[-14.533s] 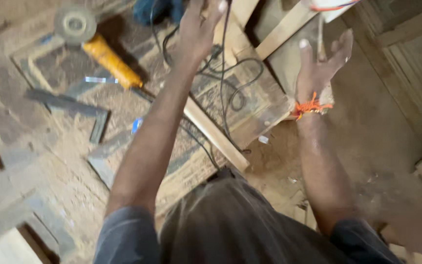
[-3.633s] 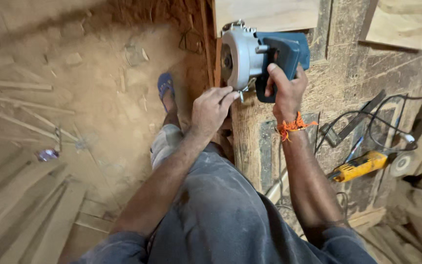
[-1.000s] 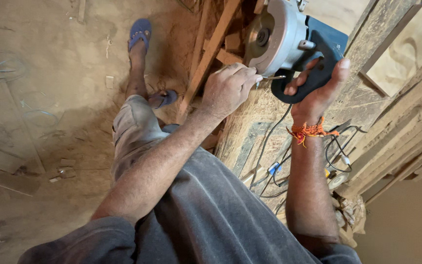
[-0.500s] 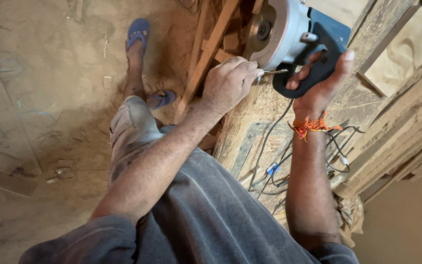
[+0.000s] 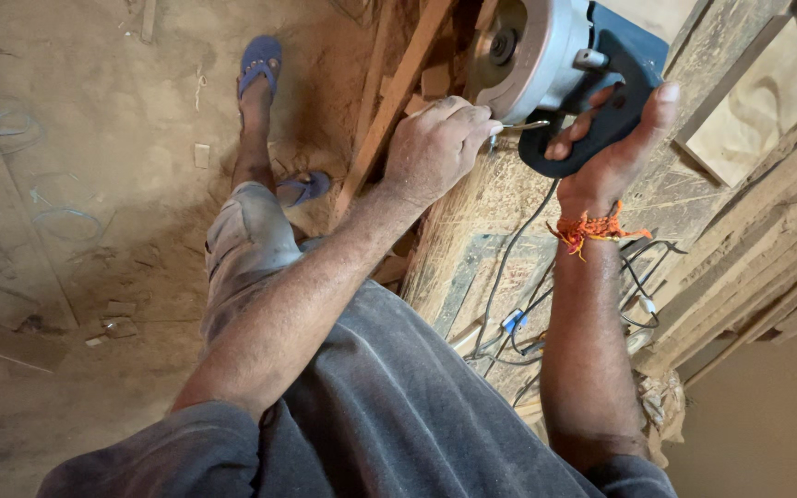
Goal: The person aligns and manipulates wooden boards on a workbench, marks lines on the wood using a pen and a square tool, and handles a handheld circular saw.
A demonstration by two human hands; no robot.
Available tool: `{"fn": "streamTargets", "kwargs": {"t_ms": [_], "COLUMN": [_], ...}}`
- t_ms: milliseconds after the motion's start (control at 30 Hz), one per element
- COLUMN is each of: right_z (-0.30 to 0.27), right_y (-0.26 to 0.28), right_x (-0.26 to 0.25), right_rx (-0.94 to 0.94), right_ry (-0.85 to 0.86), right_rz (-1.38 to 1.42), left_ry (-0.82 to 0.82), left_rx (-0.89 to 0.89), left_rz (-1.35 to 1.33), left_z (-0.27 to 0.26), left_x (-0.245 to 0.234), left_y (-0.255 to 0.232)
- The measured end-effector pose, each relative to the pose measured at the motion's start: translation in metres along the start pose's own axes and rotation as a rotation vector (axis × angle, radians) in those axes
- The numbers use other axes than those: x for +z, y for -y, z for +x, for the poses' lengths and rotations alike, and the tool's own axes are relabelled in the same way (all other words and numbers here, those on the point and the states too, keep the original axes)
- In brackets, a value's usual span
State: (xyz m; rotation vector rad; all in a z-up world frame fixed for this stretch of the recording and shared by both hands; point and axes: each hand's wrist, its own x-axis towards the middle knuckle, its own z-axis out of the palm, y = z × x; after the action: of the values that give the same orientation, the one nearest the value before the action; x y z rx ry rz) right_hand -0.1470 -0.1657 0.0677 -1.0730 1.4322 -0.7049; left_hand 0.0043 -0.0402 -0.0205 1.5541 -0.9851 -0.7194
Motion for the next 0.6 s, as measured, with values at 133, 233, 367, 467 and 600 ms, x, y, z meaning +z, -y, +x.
{"fn": "streamTargets", "kwargs": {"t_ms": [133,233,367,467,600], "right_z": [0.003,0.005,0.007,0.011,0.015], "right_y": [0.002,0.003,0.004,0.006,0.008], "right_x": [0.002,0.004,0.004,0.006,0.008], "right_rx": [0.005,0.01,0.0,-0.015,-0.021], "right_ry": [-0.017,-0.004,-0.016,-0.033,-0.04], "right_rz": [0.008,0.019,0.007,-0.014,-0.003], "left_ry": [-0.019,-0.033,0.003,-0.013,-0.057], "left_rx": [-0.007,-0.004,-0.016,-0.009,0.033], "left_rz": [-0.019,-0.007,-0.007,-0.01,0.012], "left_z": [0.003,0.004,0.007,0.01,0.012], "left_x": [0.0,0.0,0.003,0.005,0.006], "left_y": [0.0,0.0,0.003,0.005,0.006]}}
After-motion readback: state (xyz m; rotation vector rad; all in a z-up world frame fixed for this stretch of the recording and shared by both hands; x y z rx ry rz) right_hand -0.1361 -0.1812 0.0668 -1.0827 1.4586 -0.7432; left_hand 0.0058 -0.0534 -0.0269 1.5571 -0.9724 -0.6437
